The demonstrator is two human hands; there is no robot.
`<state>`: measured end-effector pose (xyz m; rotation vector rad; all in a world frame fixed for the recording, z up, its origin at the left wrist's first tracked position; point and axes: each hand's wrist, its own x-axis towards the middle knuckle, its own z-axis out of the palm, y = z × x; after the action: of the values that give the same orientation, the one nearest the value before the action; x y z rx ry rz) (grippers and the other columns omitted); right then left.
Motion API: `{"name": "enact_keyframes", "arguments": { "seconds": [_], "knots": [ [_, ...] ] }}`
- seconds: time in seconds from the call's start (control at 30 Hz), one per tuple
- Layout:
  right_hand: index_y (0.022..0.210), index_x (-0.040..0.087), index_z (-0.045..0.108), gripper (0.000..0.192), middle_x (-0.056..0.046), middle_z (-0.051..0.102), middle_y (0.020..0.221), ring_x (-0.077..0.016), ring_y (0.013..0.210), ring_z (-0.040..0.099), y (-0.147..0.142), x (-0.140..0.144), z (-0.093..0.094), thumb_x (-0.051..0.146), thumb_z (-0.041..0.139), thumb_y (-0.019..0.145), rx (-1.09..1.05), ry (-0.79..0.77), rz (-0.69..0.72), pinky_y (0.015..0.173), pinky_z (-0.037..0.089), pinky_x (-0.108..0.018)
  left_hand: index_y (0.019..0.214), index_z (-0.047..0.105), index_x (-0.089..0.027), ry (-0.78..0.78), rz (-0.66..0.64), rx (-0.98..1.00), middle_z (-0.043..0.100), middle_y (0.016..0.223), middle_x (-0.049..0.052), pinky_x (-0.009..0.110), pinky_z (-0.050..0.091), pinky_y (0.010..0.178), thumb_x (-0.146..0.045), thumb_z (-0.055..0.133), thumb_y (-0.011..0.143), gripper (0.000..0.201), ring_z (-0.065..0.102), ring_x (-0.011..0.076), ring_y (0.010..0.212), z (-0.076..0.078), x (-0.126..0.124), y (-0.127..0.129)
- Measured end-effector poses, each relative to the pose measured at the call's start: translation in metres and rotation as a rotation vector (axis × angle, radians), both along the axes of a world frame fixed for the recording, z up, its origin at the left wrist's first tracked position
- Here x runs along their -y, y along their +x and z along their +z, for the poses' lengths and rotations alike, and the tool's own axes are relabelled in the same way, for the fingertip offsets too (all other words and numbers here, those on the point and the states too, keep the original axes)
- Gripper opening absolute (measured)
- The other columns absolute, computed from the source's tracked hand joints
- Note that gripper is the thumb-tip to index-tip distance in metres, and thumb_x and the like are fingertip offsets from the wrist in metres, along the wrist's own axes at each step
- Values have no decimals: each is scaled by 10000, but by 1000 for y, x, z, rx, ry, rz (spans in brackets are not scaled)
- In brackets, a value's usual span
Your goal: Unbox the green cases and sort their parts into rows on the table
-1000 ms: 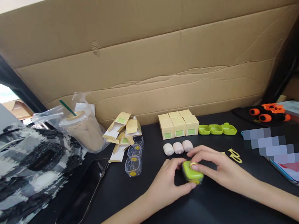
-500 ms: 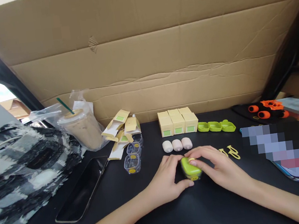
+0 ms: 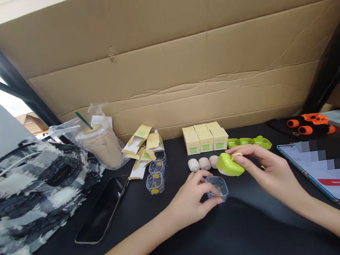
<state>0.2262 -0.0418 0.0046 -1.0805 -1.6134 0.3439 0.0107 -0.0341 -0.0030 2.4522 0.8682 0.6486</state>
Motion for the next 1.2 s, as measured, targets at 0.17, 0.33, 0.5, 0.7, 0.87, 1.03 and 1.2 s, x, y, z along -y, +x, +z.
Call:
{"name": "enact_keyframes", "arguments": {
  "seconds": [0.17,0.33,0.5,0.7,0.87,1.03,1.2],
  "knots": [
    [872,241,633,119,-24,696,977,-203,944,635,-2,1,1,338,563,877,15,-25,33,824,501,-326,813,621,-209,257,83,-252,537,1265,65,360,475,909,-181,539,846,93,507,229,1122,23,31,-44],
    [866,250,628,96,-9,697,974,-189,949,634,-2,3,4,317,561,881,9,-21,36,821,498,-305,1041,589,-219,490,115,-298,650,1101,48,266,510,858,-118,488,874,220,586,168,995,16,45,-102],
    [868,256,626,72,-6,698,973,-188,948,635,0,7,4,298,567,876,26,15,40,826,496,-300,1039,592,-236,417,237,-295,660,1059,36,223,526,811,-153,465,887,215,621,149,967,5,43,-129],
    [863,248,621,94,-24,698,968,-205,942,638,-2,7,5,313,556,881,41,4,33,825,500,-337,993,606,-257,373,328,-305,664,1044,42,285,537,818,-228,512,868,160,638,190,965,3,41,-128],
    [872,235,616,110,-39,697,966,-220,937,638,-2,6,4,321,549,884,62,15,40,842,496,-378,976,611,-259,395,337,-282,673,994,28,264,540,782,-227,534,846,154,646,180,914,2,39,-127],
    [880,237,615,96,-26,694,970,-201,929,637,-4,8,2,307,549,886,74,6,77,836,491,-347,1180,526,-283,405,389,-205,599,1188,47,399,457,970,-180,577,768,427,516,247,1163,5,48,-120],
    [872,229,624,112,-32,697,959,-204,922,642,-7,9,1,314,551,881,55,-39,128,836,497,-345,1232,434,-270,-181,394,296,583,1117,76,419,468,924,-239,498,848,391,577,210,1018,7,50,-51]
  ]
}}
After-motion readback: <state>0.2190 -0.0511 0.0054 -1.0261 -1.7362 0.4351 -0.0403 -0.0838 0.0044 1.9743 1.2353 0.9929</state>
